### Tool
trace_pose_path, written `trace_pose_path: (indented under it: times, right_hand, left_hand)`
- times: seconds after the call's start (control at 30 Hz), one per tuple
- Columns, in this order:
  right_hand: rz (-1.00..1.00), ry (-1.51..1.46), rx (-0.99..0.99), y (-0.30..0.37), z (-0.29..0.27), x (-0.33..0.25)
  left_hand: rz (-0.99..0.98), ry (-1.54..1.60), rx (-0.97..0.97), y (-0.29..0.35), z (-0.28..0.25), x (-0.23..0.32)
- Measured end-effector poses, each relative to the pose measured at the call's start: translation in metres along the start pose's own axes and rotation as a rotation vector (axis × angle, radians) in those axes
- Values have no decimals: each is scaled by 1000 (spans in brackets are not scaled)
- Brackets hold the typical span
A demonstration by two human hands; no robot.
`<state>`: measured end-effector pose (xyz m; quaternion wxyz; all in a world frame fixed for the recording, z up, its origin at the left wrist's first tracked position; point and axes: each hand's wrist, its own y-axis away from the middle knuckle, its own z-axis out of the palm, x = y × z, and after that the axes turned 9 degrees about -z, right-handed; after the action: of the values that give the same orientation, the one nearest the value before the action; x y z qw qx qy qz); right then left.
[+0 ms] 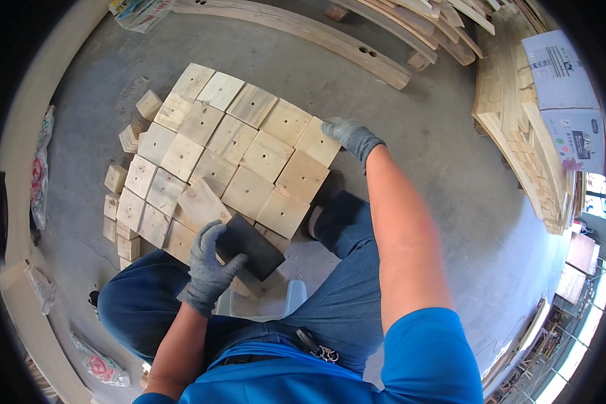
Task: The person sits on the floor and sands small wooden blocks one at a time using a sanding block. They repeatedly pick up a block, sand its surfaces, and place it back into a pile.
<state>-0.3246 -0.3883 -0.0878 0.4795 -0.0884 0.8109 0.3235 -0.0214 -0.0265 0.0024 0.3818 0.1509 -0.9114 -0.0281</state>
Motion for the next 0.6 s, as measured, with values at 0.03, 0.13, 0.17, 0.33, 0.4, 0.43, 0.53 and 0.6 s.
trace_pose_path:
  times: [0.03, 0.13, 0.17, 0.33, 0.4, 0.43, 0.53, 0.6]
  right_hand:
    - [-17, 137, -29, -1, 3, -9]
    - [-88, 391, -55, -2, 5, -15]
    - [-126, 370, -30, -1, 7, -10]
    - [-134, 341, 77, 7, 14, -8]
    - [-76, 390, 146, 11, 14, -10]
    - [-52, 349, 162, 10, 13, -7]
    - [11, 312, 162, 11, 4, 10]
    - [12, 393, 61, 14, 7, -5]
  left_hand:
    - [1, -6, 7, 0, 0, -1]
    - [4, -16, 9, -1, -1, 0]
    - [2, -1, 0, -1, -1, 0]
    - [-22, 39, -18, 0, -2, -1]
    - [-10, 38, -7, 1, 0, -4]
    - [-3, 37, -2, 1, 0, -5]
    - [21, 44, 10, -2, 1, 0]
    - [7, 29, 20, 0, -1, -2]
